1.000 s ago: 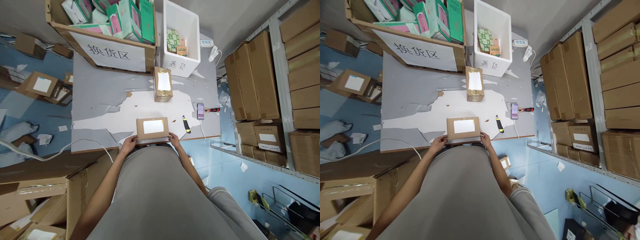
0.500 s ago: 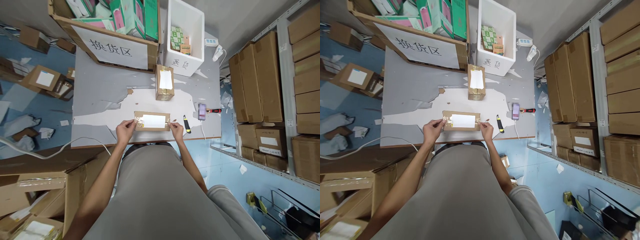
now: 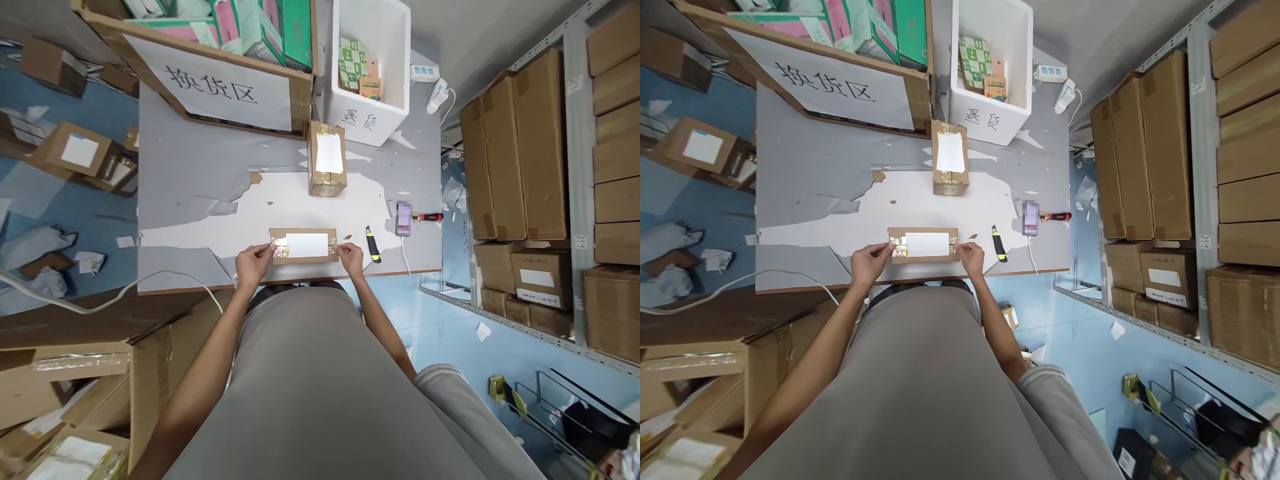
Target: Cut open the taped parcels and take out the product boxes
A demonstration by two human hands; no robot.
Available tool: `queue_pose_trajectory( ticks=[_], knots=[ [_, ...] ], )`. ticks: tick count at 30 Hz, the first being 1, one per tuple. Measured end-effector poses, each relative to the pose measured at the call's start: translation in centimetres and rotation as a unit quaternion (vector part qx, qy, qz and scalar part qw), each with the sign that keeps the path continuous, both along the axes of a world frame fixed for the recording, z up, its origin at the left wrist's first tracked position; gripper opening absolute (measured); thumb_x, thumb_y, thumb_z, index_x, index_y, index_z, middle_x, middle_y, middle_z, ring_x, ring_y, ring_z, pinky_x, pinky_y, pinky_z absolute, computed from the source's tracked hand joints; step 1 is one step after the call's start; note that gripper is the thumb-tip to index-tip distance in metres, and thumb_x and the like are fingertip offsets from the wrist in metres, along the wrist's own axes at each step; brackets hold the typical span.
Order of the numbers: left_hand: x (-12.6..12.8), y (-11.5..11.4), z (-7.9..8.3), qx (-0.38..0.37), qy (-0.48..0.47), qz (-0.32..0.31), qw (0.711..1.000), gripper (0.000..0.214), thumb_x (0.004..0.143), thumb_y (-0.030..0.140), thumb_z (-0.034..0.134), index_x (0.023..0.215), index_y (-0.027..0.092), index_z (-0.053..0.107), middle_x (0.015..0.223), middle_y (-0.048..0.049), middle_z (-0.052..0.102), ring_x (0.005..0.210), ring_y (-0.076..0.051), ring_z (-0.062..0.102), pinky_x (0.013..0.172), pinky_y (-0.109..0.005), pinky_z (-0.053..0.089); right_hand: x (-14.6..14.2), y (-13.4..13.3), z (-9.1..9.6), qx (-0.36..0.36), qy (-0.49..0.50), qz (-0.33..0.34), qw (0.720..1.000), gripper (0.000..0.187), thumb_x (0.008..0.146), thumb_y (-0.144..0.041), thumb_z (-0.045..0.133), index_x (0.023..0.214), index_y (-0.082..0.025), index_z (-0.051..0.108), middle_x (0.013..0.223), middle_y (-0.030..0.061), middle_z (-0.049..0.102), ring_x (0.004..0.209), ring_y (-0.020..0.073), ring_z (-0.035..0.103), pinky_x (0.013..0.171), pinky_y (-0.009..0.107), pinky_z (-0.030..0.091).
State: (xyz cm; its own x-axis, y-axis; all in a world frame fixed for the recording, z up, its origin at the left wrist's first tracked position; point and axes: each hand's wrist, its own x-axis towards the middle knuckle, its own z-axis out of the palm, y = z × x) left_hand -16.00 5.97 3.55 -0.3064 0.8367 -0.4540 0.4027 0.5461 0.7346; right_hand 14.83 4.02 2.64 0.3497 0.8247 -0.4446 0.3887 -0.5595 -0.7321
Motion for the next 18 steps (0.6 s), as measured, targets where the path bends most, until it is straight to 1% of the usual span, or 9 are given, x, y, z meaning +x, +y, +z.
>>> queue_pose_trajectory(
  ticks=[2,4,6,9,11,14,16,18],
  knots=[
    [0.4,-0.3,1.1,0.004,0.017,-0.009,1.000,0.027,0.096,0.038,0.088,0.110,0.017,0.096,0.112,-0.0120,0.093,0.113,-0.036,0.089,0.111,-0.045,0.069,0.4,-0.2,-0.2,0.012,-0.007,-0.004,1.000,0.029,0.095,-0.051,0.085,0.087,-0.023,0.083,0.097,0.0088,0.091,0.094,0.0271,0.083,0.094,0.035,0.064],
    [1.2,-1.0,2.4,0.020,0.012,-0.024,0.999,0.033,0.098,0.043,0.087,0.116,0.018,0.096,0.113,-0.0109,0.093,0.119,-0.039,0.089,0.114,-0.047,0.069,1.2,-0.4,-0.4,0.018,-0.011,-0.011,1.000,0.031,0.096,-0.052,0.083,0.088,-0.022,0.084,0.099,0.0102,0.091,0.095,0.0271,0.083,0.094,0.035,0.064],
    [2.5,-1.9,3.6,0.047,-0.019,-0.046,0.998,0.038,0.100,0.047,0.085,0.123,0.018,0.096,0.120,-0.0099,0.093,0.124,-0.038,0.088,0.118,-0.047,0.069,2.6,-0.5,-0.4,0.015,-0.011,-0.019,1.000,0.033,0.095,-0.052,0.083,0.089,-0.020,0.085,0.100,0.0116,0.091,0.097,0.0276,0.083,0.093,0.035,0.064],
    [4.8,-3.1,5.2,0.093,-0.097,-0.080,0.988,0.041,0.106,0.048,0.079,0.130,0.019,0.094,0.131,-0.0083,0.091,0.131,-0.036,0.086,0.125,-0.048,0.066,5.0,-0.5,-0.4,0.002,-0.018,-0.033,0.999,0.035,0.096,-0.052,0.081,0.091,-0.018,0.087,0.101,0.0135,0.092,0.099,0.0291,0.083,0.092,0.035,0.065],
    [6.3,-3.7,5.9,0.113,-0.136,-0.114,0.978,0.040,0.108,0.047,0.076,0.132,0.020,0.094,0.136,-0.0075,0.089,0.133,-0.035,0.086,0.126,-0.049,0.066,6.2,-0.5,-0.5,-0.006,-0.029,-0.043,0.999,0.039,0.097,-0.054,0.078,0.091,-0.017,0.088,0.102,0.0144,0.092,0.101,0.0302,0.083,0.092,0.036,0.065],
    [8.0,-3.9,6.4,0.144,-0.142,-0.176,0.963,0.038,0.108,0.045,0.076,0.134,0.023,0.094,0.142,-0.0061,0.087,0.136,-0.035,0.084,0.125,-0.051,0.068,7.1,-0.5,-0.7,-0.008,-0.042,-0.049,0.998,0.042,0.100,-0.054,0.074,0.093,-0.016,0.089,0.107,0.0150,0.092,0.107,0.0320,0.083,0.096,0.038,0.066],
    [8.5,-3.7,6.6,0.158,-0.131,-0.203,0.957,0.036,0.108,0.043,0.076,0.134,0.024,0.094,0.144,-0.0057,0.086,0.138,-0.035,0.084,0.125,-0.051,0.068,7.2,-0.4,-0.9,-0.009,-0.049,-0.051,0.997,0.040,0.101,-0.051,0.073,0.095,-0.016,0.090,0.109,0.0154,0.093,0.109,0.0333,0.084,0.099,0.040,0.066],
    [8.5,-3.5,6.7,0.159,-0.117,-0.208,0.958,0.035,0.108,0.043,0.077,0.132,0.025,0.094,0.141,-0.0059,0.087,0.135,-0.035,0.085,0.123,-0.050,0.069,7.0,-0.5,-0.9,-0.009,-0.052,-0.051,0.997,0.036,0.101,-0.046,0.072,0.097,-0.015,0.090,0.111,0.0157,0.093,0.111,0.0340,0.085,0.101,0.040,0.066]
  ],
)
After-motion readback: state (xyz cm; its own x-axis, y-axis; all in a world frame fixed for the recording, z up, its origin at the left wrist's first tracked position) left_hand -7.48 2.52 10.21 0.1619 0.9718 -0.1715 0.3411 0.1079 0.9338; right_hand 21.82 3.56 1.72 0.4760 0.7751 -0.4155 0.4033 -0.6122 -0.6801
